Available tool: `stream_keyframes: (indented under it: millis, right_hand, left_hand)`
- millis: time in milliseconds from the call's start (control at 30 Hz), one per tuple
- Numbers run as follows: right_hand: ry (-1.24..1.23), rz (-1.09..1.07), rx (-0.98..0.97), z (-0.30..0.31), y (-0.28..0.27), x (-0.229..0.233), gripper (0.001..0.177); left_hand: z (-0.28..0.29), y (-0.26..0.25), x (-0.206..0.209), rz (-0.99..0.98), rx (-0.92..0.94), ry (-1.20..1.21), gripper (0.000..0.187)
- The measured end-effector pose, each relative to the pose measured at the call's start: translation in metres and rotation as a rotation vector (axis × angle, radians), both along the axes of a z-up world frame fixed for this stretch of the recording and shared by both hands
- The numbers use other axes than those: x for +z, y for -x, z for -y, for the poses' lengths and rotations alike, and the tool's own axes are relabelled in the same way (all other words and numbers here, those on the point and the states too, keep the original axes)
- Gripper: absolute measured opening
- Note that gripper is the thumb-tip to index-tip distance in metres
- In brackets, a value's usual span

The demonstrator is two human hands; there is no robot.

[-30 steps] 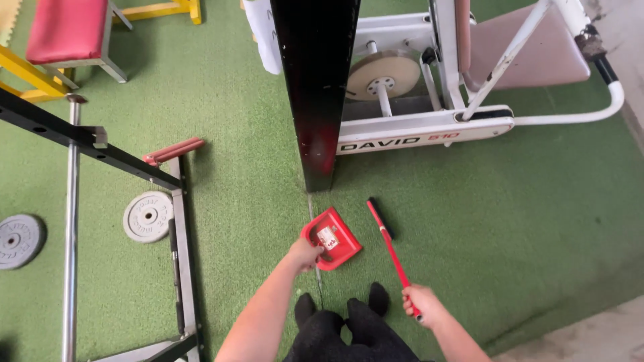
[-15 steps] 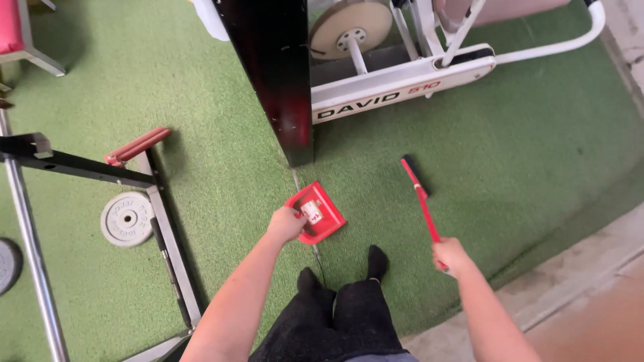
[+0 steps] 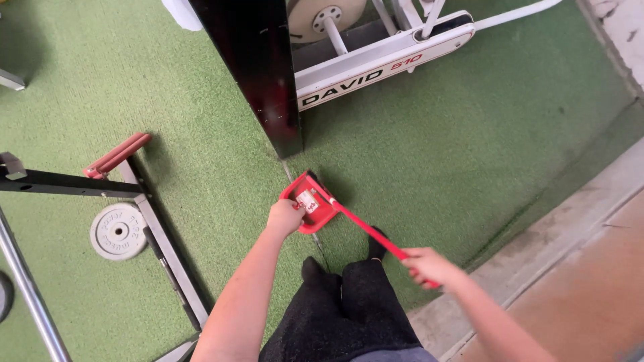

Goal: Sweeping the gym floor using a broom and a dustpan.

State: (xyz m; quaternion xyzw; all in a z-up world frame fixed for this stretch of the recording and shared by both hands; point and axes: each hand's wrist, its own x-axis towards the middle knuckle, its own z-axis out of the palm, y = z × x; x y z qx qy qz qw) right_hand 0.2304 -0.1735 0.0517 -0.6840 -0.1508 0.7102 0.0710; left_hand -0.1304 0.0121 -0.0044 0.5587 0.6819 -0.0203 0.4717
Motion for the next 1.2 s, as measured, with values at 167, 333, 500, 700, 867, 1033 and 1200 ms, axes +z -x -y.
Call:
stream_keyframes:
  millis: [167, 333, 500, 700, 867, 1033, 1200]
  right_hand:
    - [-0.024, 0.163, 0.043, -0.027, -0.053, 0.027, 0.058]
    - [-0.189, 0.188, -0.161, -0.057, -0.057, -0.083, 0.032]
    - [-0.254, 0.271, 0.113, -0.045, 0.031, -0.138, 0.018]
    - [-0.168, 0.124, 0.259, 0.016, 0.081, -0.073, 0.027]
    - [-0.087, -0.034, -0.044, 0.037, 0.028, -0.015, 0.051]
    - [-0.023, -0.048, -0.263, 0.063, -0.039, -0.001, 0.058]
    - [-0.055, 0.219, -0.278, 0.077, -0.092, -0.031, 0.049]
  left_hand:
    - [0.005, 0.006, -0.005, 0.025, 0.050, 0.035, 0.027]
    - [0.015, 0.002, -0.012, 0.041, 0.051, -0.011, 0.026]
    - [0.021, 0.000, 0.000, 0.006, 0.053, -0.003, 0.026]
    - [0.023, 0.003, 0.000, 0.018, 0.077, 0.008, 0.025]
    - [0.030, 0.018, 0.004, 0.062, 0.000, -0.025, 0.030]
    - [0.029, 0.026, 0.015, 0.196, 0.085, 0.054, 0.024]
    - [0.029, 0.006, 0.025, 0.179, 0.017, 0.058, 0.024]
